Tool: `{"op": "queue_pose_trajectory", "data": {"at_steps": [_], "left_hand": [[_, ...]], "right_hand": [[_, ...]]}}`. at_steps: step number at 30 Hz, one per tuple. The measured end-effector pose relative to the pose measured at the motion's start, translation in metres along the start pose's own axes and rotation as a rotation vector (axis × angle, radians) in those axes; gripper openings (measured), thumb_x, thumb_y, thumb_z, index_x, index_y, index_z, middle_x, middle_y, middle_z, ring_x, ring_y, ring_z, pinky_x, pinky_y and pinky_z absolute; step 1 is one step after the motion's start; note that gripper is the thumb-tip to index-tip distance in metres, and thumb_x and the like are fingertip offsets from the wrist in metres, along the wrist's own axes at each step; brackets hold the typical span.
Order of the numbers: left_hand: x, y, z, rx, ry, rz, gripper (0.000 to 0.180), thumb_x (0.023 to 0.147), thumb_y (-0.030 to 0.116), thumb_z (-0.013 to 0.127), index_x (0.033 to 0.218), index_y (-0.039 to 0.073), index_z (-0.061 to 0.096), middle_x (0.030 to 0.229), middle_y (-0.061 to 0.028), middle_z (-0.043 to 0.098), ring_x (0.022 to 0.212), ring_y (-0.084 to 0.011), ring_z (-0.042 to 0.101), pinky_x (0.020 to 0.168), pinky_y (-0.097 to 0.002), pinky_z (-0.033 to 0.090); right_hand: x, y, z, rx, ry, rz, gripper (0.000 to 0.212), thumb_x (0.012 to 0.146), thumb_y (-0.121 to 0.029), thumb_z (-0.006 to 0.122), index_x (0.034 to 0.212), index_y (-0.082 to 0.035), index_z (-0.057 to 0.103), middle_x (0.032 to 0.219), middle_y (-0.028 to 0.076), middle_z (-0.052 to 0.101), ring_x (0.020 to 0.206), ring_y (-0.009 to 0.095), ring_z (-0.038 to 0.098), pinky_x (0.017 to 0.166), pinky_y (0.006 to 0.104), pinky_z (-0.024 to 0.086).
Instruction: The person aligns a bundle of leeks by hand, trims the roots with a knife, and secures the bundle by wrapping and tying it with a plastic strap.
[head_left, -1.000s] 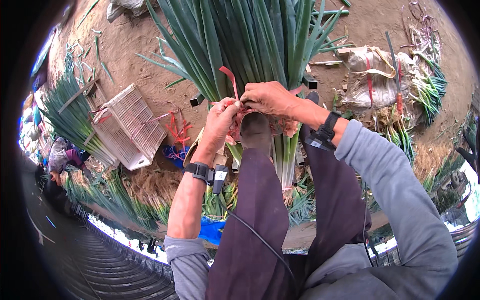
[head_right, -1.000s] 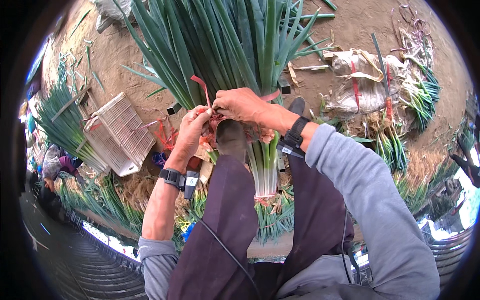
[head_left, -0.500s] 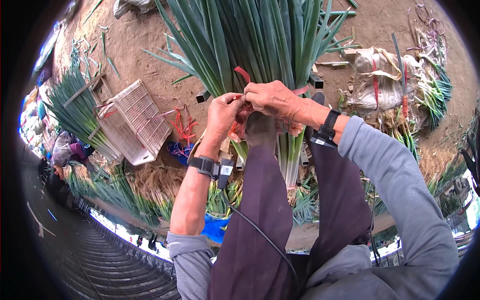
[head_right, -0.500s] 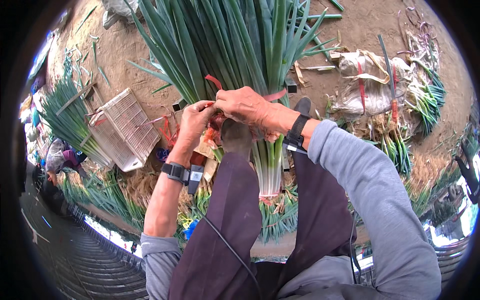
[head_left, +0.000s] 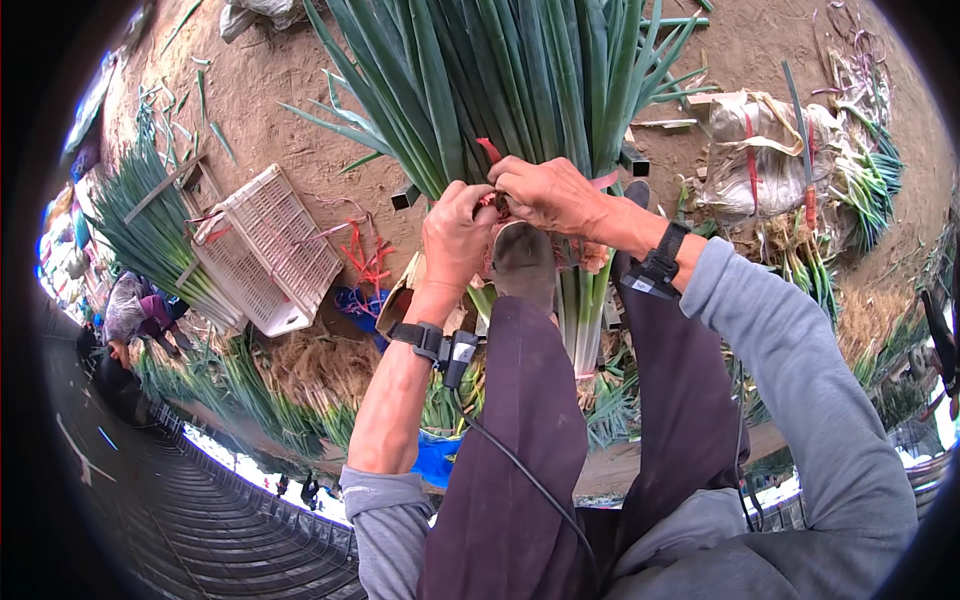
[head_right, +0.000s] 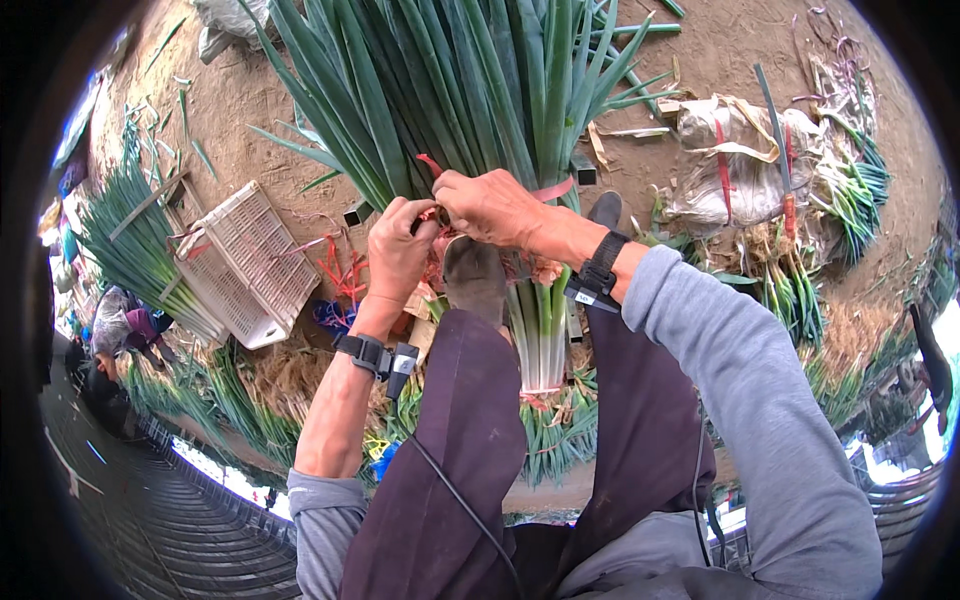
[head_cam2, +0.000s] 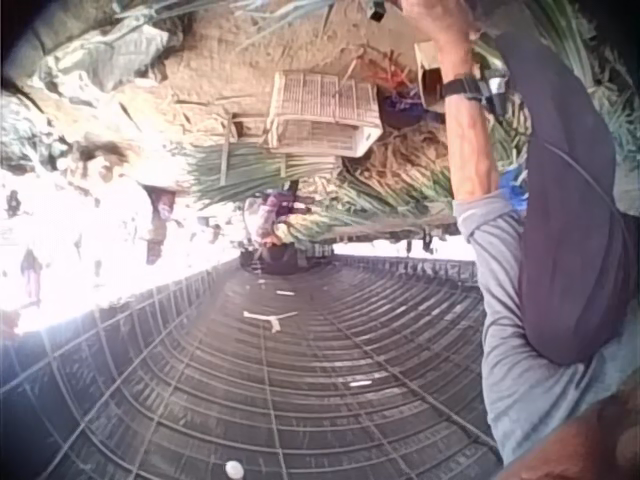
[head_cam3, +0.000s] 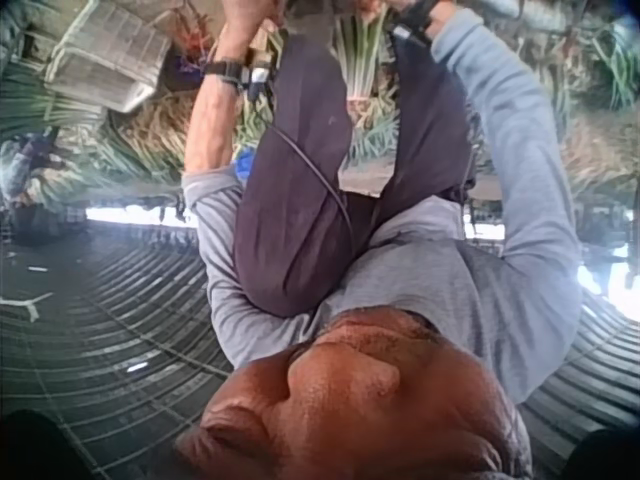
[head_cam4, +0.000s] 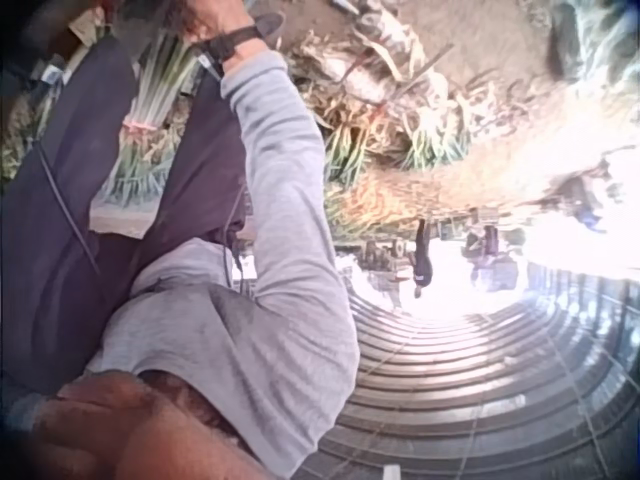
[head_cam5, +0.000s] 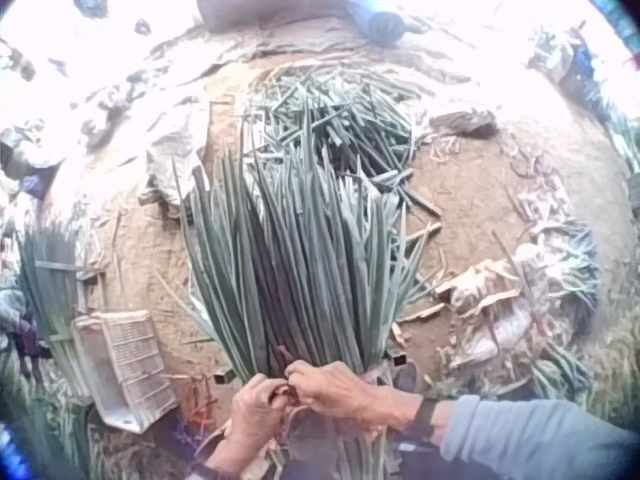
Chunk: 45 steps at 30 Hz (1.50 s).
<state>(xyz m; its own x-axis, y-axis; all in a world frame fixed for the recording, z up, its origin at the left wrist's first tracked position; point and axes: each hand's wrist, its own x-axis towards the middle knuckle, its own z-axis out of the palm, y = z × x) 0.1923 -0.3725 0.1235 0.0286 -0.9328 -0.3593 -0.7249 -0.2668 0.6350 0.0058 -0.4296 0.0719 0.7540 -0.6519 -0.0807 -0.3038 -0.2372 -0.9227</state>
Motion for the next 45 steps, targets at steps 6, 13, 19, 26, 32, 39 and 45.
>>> {"op": "queue_pose_trajectory", "data": {"at_steps": [6, 13, 19, 26, 32, 39, 45], "left_hand": [[0.016, 0.005, -0.004, -0.588, -0.264, -0.500, 0.018, 0.094, 0.016, 0.069, 0.101, -0.001, 0.073, 0.083, -0.0020, 0.071, 0.069, -0.0092, 0.065, 0.063, -0.0261, 0.053], [0.003, -0.002, -0.010, -1.107, -0.414, -0.846, 0.016, 0.098, 0.018, 0.068, 0.103, 0.003, 0.070, 0.078, 0.0021, 0.066, 0.051, -0.0029, 0.049, 0.045, -0.0195, 0.037], [-0.002, -0.001, -0.002, -1.182, -0.288, -0.894, 0.014, 0.098, 0.017, 0.069, 0.104, 0.004, 0.070, 0.074, 0.0044, 0.061, 0.048, -0.0026, 0.043, 0.043, -0.0194, 0.033], [-0.001, -0.004, -0.005, -1.103, -0.342, -0.806, 0.015, 0.098, 0.018, 0.069, 0.106, 0.006, 0.071, 0.077, 0.0088, 0.058, 0.056, -0.0004, 0.041, 0.049, -0.0178, 0.034], [-0.004, -0.006, 0.000, -1.018, -0.288, -0.770, 0.017, 0.100, 0.018, 0.066, 0.108, 0.005, 0.071, 0.071, 0.0087, 0.055, 0.055, -0.0010, 0.043, 0.050, -0.0190, 0.037], [0.002, -0.008, 0.009, -0.633, -0.208, -0.627, 0.022, 0.100, 0.019, 0.064, 0.108, 0.000, 0.072, 0.076, 0.0043, 0.063, 0.061, -0.0017, 0.050, 0.053, -0.0207, 0.039], [0.000, -0.022, 0.010, -0.500, -0.227, -0.609, 0.024, 0.100, 0.020, 0.065, 0.108, -0.002, 0.073, 0.080, 0.0023, 0.065, 0.067, -0.0035, 0.053, 0.057, -0.0227, 0.041]], "right_hand": [[0.000, -0.008, -0.011, -0.256, 0.024, -0.091, 0.017, 0.081, -0.011, 0.069, 0.095, -0.006, 0.060, 0.116, 0.011, 0.055, 0.084, 0.032, 0.067, 0.064, 0.0421, 0.057], [-0.012, -0.016, -0.013, -0.276, 0.006, 0.015, 0.025, 0.084, -0.011, 0.069, 0.107, -0.006, 0.061, 0.107, 0.011, 0.057, 0.083, 0.032, 0.066, 0.064, 0.0413, 0.057], [-0.025, -0.017, 0.009, 0.130, 0.126, 0.195, 0.018, 0.092, -0.014, 0.070, 0.107, -0.004, 0.067, 0.094, 0.011, 0.060, 0.085, 0.031, 0.066, 0.073, 0.0393, 0.054], [-0.010, -0.003, 0.000, 0.108, 0.021, 0.074, 0.019, 0.093, -0.021, 0.070, 0.102, -0.005, 0.066, 0.093, 0.012, 0.060, 0.084, 0.034, 0.065, 0.071, 0.0423, 0.053], [-0.004, -0.010, -0.009, -0.041, -0.091, 0.034, 0.013, 0.087, -0.012, 0.066, 0.096, -0.005, 0.059, 0.090, 0.012, 0.057, 0.079, 0.035, 0.065, 0.065, 0.0444, 0.052], [-0.007, -0.016, -0.009, -0.405, -0.102, -0.072, 0.015, 0.080, -0.009, 0.066, 0.092, -0.006, 0.057, 0.089, 0.010, 0.054, 0.077, 0.029, 0.067, 0.062, 0.0390, 0.054], [-0.011, -0.015, 0.002, -0.467, -0.043, -0.133, 0.012, 0.080, -0.009, 0.065, 0.089, -0.005, 0.058, 0.088, 0.011, 0.056, 0.075, 0.028, 0.068, 0.062, 0.0393, 0.055]]}}
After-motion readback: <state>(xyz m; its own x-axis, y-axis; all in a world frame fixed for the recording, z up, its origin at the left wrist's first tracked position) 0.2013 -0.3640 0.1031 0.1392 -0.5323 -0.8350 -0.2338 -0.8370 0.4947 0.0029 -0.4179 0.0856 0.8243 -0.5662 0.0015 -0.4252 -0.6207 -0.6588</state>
